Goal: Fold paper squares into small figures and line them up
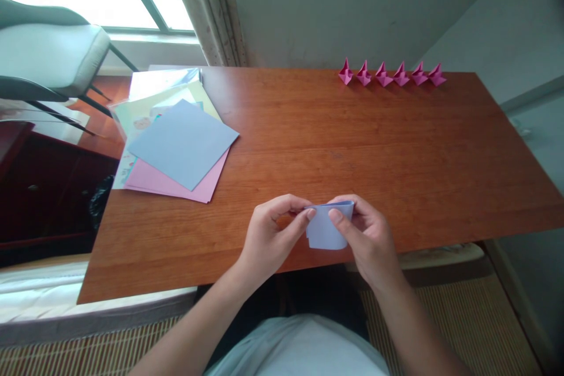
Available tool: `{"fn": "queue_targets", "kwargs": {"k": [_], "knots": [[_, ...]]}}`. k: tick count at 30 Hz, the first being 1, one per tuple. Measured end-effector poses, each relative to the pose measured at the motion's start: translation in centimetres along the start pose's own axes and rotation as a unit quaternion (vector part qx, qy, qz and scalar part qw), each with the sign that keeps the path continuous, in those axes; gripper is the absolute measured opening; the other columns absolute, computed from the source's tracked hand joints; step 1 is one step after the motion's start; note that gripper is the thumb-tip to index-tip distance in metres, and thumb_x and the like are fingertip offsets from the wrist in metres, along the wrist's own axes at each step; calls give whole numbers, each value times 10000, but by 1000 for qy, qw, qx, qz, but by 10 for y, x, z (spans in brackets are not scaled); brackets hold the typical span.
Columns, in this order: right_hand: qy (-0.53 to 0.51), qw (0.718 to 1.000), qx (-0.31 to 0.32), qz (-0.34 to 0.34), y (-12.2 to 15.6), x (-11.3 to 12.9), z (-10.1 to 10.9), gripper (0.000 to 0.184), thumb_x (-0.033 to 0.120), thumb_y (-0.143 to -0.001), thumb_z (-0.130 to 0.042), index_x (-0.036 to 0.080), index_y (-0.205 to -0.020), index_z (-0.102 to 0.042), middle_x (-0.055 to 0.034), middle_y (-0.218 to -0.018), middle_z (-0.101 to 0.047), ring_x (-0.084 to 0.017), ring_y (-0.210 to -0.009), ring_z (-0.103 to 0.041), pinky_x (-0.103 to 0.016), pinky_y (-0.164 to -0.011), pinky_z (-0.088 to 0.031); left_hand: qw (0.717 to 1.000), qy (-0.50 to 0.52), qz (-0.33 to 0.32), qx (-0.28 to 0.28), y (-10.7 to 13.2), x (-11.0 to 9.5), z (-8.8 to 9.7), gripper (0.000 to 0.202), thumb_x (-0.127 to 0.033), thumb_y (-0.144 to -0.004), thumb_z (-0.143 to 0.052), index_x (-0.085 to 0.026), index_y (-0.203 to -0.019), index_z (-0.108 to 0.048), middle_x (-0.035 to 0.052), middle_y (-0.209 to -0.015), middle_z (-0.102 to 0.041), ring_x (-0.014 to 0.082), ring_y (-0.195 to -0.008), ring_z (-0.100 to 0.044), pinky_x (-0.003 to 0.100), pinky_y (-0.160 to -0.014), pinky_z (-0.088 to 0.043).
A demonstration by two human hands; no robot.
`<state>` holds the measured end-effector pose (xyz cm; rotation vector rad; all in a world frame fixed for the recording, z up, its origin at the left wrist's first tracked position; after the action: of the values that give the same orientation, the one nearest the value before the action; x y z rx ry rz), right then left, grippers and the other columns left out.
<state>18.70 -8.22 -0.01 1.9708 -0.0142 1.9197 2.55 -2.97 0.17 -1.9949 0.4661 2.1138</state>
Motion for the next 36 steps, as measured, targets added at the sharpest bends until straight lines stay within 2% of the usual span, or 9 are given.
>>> {"fn": "queue_targets", "kwargs": {"k": [8,25,36], "knots": [[3,1000,16,2,-3,-8,3,250,456,-852,-754,220,-877,-674,3,-783,-641,-132,-673,-576,-218,-577,-474,1000,-24,-14,9,0,-2,-1,162,-282,-908,-702,-164,-808,-751,43,-804,-748,154,-750,-668,245,-714,-518],[5,1000,7,7,-1,-4,1,230,437,-854,-752,219,-876,-682,6,-777,-644,-128,-668,-574,-216,-564,-461,999,-39,-32,4,0,-3,1,129,-247,-912,-699,-167,-829,-756,37,-819,-762,142,-749,-681,221,-707,-517],[24,999,16,28,-3,-3,2,208,422,-866,-745,225,-892,-687,5,-790,-669,-131,-674,-596,-219,-568,-467,992,-103,-71,-18,2,-7,2,107,-222,-914,-697,-177,-835,-753,16,-782,-757,133,-704,-678,227,-679,-504]]}}
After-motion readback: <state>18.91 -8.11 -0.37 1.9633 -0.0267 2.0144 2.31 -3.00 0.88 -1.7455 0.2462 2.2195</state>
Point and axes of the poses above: each hand's wrist, its own y-axis away from the middle knuckle, its own z-axis out of the back of the hand, x = y × z, the point moved 4 cm from there along -y, towards the middle knuckle
